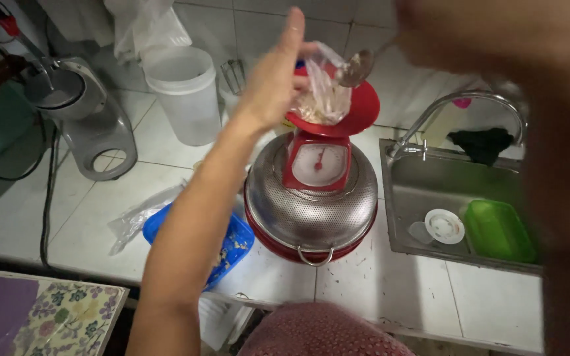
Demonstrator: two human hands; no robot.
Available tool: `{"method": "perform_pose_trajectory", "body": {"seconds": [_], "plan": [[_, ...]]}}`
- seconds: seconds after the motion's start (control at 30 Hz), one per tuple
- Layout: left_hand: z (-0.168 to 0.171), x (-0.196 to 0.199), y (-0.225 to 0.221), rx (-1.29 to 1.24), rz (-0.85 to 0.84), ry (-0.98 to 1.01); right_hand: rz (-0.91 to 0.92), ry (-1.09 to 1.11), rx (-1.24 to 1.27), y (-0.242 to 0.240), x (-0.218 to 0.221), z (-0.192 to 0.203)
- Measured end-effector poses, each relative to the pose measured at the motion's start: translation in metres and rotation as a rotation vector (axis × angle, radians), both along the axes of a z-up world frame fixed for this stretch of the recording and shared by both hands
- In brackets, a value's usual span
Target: Portioning food ingredients into small plastic bags, weighing them on a scale, and preparing dessert cups with various toppings.
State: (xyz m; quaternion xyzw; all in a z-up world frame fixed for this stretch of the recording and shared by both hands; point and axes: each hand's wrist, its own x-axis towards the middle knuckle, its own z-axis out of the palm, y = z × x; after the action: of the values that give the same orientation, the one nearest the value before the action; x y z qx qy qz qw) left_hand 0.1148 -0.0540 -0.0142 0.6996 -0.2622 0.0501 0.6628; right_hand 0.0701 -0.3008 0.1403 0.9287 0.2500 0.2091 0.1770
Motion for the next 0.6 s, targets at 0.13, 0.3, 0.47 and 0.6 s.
{"method": "perform_pose_trajectory", "body": {"seconds": [0.13,0.3,0.47,0.6], "plan": [[0.016,-0.024,0.038,0.201,0.374,-0.267,0.069,0.007,0.057,-0.018,-0.076,-0.024],[0.025,-0.082,0.068,-0.031,0.388,-0.226,0.182,0.281,0.033,0.082,-0.081,-0.207],[0.015,-0.144,0.073,0.015,0.461,-0.39,0.509,0.512,0.426,0.163,-0.091,-0.337],[0.002,-0.182,0.076,0.055,0.598,-0.278,0.64,0.383,0.382,0.178,-0.08,-0.383]]}}
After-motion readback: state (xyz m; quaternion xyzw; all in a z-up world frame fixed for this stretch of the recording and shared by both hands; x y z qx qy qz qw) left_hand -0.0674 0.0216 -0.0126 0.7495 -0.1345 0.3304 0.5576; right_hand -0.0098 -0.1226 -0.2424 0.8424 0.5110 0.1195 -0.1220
